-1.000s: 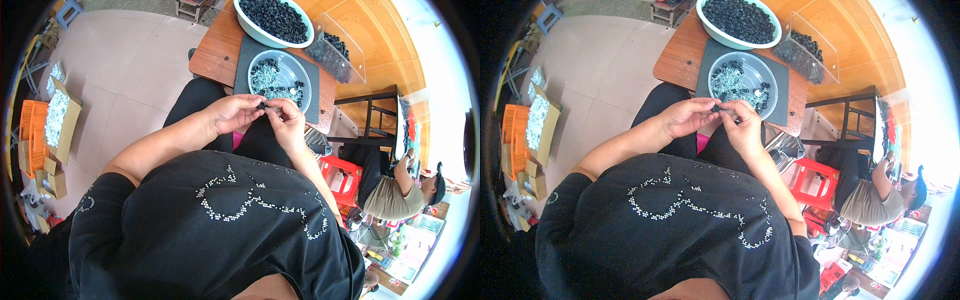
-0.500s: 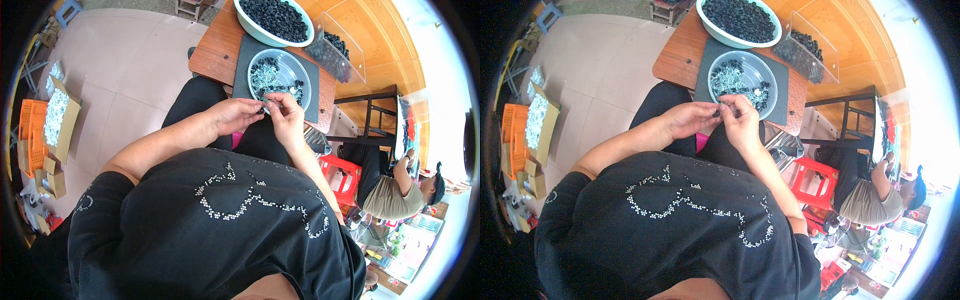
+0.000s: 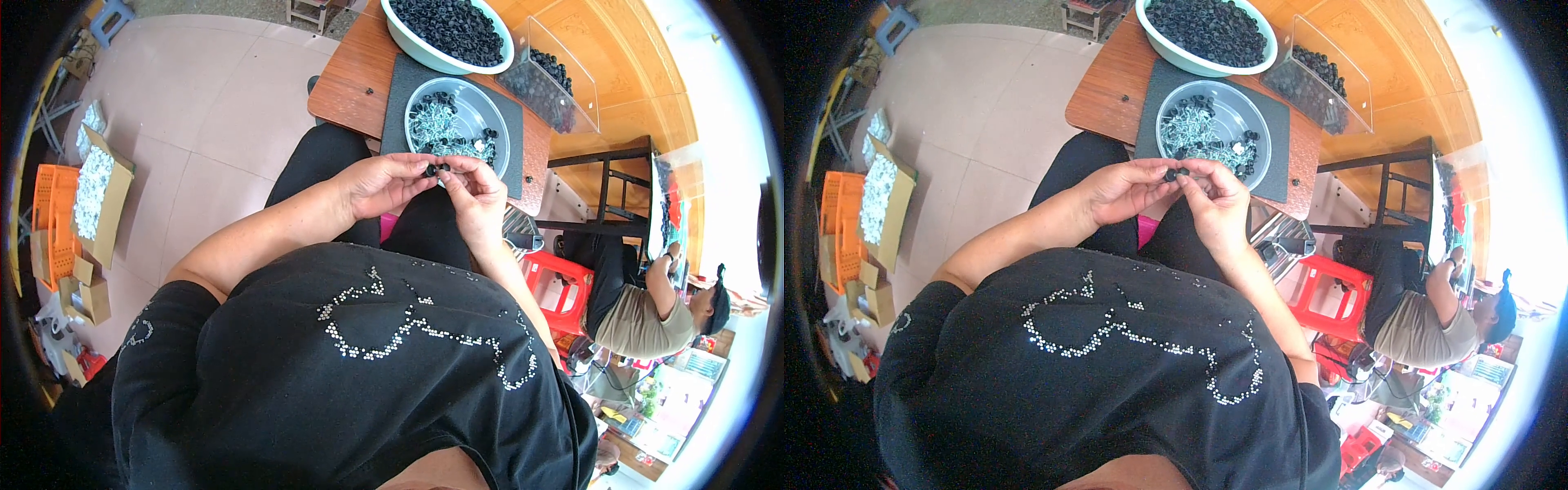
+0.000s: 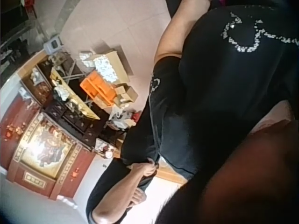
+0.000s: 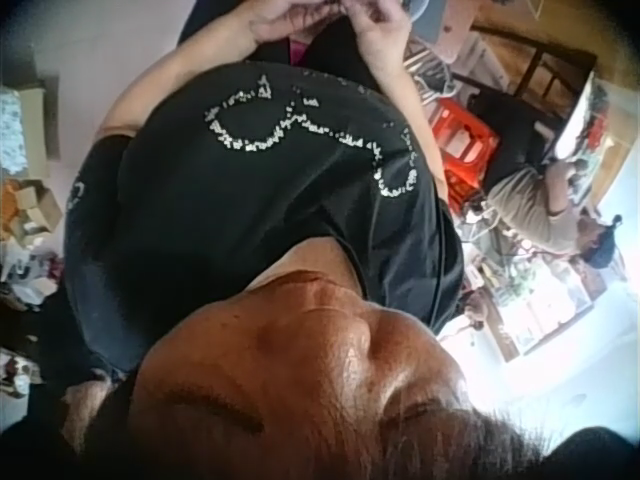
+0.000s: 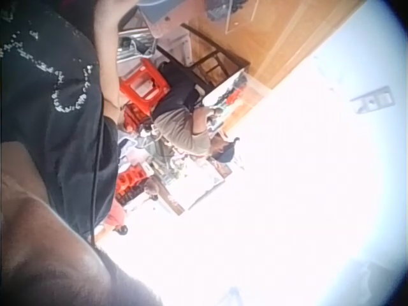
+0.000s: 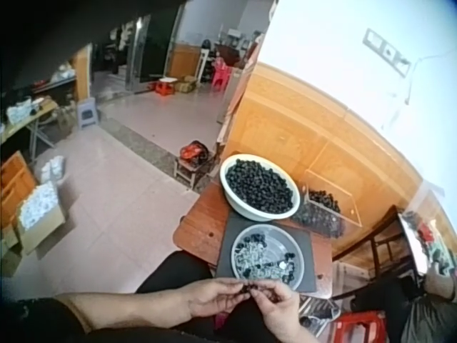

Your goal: The person repeatedly picks up small pins and caps from a tray and fits them together by hand.

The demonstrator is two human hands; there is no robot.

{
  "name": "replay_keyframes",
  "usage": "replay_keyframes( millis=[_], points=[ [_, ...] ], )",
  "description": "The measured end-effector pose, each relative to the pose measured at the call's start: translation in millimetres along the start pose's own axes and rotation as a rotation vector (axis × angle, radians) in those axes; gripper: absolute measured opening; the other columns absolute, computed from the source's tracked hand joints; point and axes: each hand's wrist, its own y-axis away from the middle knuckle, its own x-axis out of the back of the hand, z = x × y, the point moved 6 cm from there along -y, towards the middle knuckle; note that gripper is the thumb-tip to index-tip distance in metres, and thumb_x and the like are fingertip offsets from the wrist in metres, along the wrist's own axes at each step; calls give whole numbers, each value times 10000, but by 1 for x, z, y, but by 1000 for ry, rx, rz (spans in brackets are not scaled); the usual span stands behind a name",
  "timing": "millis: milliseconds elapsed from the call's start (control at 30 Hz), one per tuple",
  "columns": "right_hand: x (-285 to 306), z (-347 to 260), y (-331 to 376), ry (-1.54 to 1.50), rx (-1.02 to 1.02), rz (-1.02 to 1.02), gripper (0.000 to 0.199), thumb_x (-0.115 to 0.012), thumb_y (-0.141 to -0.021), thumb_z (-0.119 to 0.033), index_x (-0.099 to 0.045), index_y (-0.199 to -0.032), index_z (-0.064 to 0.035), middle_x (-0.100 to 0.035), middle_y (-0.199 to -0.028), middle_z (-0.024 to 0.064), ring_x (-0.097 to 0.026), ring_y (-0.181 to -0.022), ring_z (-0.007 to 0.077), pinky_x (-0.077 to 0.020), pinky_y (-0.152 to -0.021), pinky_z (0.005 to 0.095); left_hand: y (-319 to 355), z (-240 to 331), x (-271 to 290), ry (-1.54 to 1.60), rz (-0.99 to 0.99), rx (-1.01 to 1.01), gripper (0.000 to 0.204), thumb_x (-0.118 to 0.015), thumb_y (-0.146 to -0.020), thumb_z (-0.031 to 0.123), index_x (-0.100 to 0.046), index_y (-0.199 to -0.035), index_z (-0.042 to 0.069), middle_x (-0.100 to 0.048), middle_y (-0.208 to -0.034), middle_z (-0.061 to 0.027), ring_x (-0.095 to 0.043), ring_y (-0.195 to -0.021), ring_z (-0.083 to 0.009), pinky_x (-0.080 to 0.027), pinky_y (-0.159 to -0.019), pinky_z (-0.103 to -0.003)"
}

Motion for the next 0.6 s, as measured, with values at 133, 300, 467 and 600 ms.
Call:
replay_keyframes(
  millis=[133,300,467,600],
  points=[
    [1,-2,2,114,68,6,206,-630,-790,72,-640,-981,-5,-613,-911,61,-571,-739,74,-451,-686,185,1,1,-4,0,-31,-13,236,-513,-906,38,-540,-1124,-46,-586,-1087,-107,-576,-1016,-148,-477,-922,-233],
    [-1,-9,2,294,187,-7,213,-658,-761,58,-651,-961,-17,-608,-889,54,-525,-687,77,-432,-657,191,0,1,-5,-13,-47,-15,235,-526,-902,49,-546,-1118,-42,-590,-1078,-101,-575,-1015,-145,-480,-917,-235],
    [-1,-3,2,271,209,3,211,-664,-756,52,-653,-954,-23,-611,-900,53,-508,-695,78,-428,-649,190,1,1,-7,-15,-17,-27,267,-544,-891,59,-520,-1135,-46,-596,-1036,-112,-608,-950,-153,-507,-878,-223],
    [-2,-7,3,315,230,11,196,-669,-754,49,-655,-938,-18,-612,-916,61,-543,-770,90,-437,-658,198,1,1,-5,-21,15,-41,261,-556,-883,52,-527,-1128,-34,-597,-1029,-105,-606,-954,-148,-509,-872,-220]
  ],
)
